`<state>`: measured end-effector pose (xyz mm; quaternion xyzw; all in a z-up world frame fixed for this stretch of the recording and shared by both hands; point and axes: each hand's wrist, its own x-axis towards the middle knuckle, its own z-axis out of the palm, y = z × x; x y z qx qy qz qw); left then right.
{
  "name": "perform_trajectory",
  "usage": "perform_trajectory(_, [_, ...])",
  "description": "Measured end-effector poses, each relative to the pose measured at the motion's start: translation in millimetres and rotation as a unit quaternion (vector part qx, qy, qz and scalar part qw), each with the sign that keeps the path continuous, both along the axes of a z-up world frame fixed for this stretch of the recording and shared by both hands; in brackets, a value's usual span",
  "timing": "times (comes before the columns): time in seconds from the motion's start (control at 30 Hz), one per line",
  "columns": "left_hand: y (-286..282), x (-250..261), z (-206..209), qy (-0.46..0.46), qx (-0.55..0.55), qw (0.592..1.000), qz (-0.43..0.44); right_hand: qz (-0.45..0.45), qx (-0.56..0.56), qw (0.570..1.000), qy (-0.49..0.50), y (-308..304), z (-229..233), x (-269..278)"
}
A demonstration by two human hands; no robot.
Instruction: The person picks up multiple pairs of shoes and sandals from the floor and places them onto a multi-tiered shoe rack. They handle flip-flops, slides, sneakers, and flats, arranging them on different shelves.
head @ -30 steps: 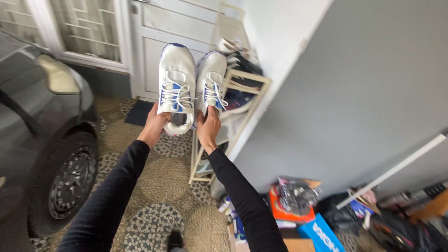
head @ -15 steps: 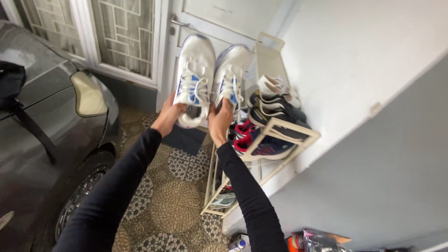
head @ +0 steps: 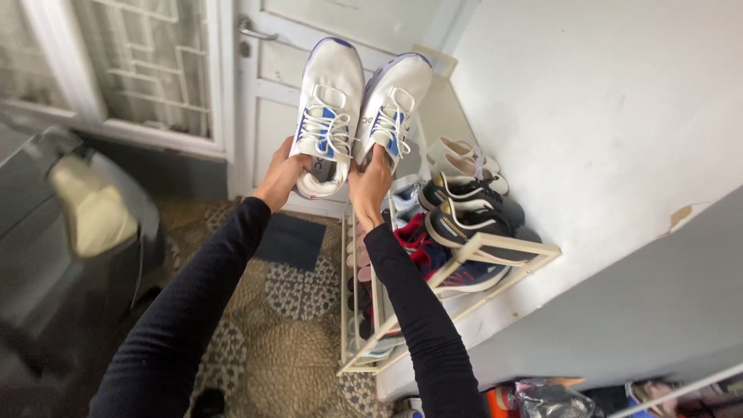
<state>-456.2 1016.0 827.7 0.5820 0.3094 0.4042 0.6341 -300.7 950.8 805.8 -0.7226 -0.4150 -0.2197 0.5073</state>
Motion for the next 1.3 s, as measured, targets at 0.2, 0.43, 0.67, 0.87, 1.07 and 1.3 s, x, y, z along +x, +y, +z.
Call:
perform_trajectory(0.2, [84.5, 23.0, -6.2, 0.001, -0.031, 0.998, -0.063, -0.025, 0.012, 1.000, 0.011, 68.6, -16.7, 17.8])
perform_trajectory(0.43, [156.4, 34.7, -30.8, 0.030, -0.058, 0.990, -0.125, -0.104, -0.043, 0.990, 0.085, 123.2, -48.1, 21.0])
perform_trajectory(0.67, [222.6, 91.2, -100.7, 0.071, -0.072, 0.984, -0.149, -0.105, -0.073, 0.978, 0.166, 159.4, -75.6, 42.3])
perform_trajectory(0.87, [266.3, 162.3, -156.6, 0.060, -0.128, 0.975, -0.172, -0.078, -0.070, 0.961, 0.257, 187.3, -95.7, 93.9])
perform_trajectory(1.07, [290.0, 214.9, -136.9, 0.099, -0.144, 0.963, -0.204, -0.089, -0.069, 0.939, 0.326, 218.1, -84.7, 135.5])
perform_trajectory(1.3, [323.0, 300.3, -180.7, 0.146, -0.101, 0.957, -0.229, -0.155, -0.105, 0.919, 0.346, 241.2, -115.7, 212.6])
